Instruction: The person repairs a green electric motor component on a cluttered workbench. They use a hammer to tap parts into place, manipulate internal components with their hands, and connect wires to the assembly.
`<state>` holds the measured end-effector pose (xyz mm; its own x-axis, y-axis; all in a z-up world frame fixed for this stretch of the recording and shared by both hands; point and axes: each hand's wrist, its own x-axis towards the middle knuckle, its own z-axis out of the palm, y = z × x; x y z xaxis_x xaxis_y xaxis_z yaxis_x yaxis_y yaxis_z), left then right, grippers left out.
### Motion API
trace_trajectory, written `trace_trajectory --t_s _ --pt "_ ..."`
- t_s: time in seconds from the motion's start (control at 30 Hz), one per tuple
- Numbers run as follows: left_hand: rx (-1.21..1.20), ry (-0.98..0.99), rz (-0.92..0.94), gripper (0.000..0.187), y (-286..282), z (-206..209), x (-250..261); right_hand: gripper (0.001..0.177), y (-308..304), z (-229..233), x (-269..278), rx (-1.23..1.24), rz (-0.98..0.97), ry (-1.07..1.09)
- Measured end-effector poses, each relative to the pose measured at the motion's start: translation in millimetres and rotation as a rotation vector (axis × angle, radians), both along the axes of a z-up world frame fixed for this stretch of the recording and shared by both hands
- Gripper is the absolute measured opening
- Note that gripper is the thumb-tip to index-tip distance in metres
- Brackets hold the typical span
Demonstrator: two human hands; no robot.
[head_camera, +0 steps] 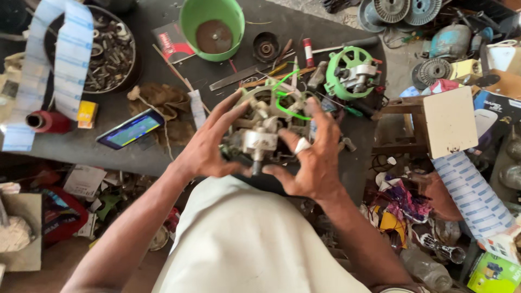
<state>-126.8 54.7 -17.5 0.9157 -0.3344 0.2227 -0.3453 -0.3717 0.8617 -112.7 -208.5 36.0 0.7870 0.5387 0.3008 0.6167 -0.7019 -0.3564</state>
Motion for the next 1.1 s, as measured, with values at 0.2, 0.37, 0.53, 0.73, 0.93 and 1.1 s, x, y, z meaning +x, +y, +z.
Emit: trace_trajectory --t_s 0.2,0.37,0.53,0.73,0.93,1.1 --pt "0.115 -0.074 -0.055 0.123 5 1 27 0.096 2 6 -2 -0.029 0.016 0.035" --pt "0.126 -0.092 -0.103 0.120 13 3 41 0.075 2 0 2 0.016 -0.031 0.094" --pt "0.133 -0.050 -0.123 0.125 20 -6 49 0.065 2 -5 4 -0.004 -0.058 0.081" --pt "-0.124 0.023 -0.069 0.117 28 -39 38 0.058 6 4 -6 -0.138 -0.131 0.038" --pt "-0.454 0.375 -0.077 0.090 13 -41 29 0.054 5 -3 -10 0.244 -0.065 0.162" --pt "-0.446 0.580 0.086 0.075 0 -30 29 0.062 -11 -41 -12 1.022 -0.361 0.461"
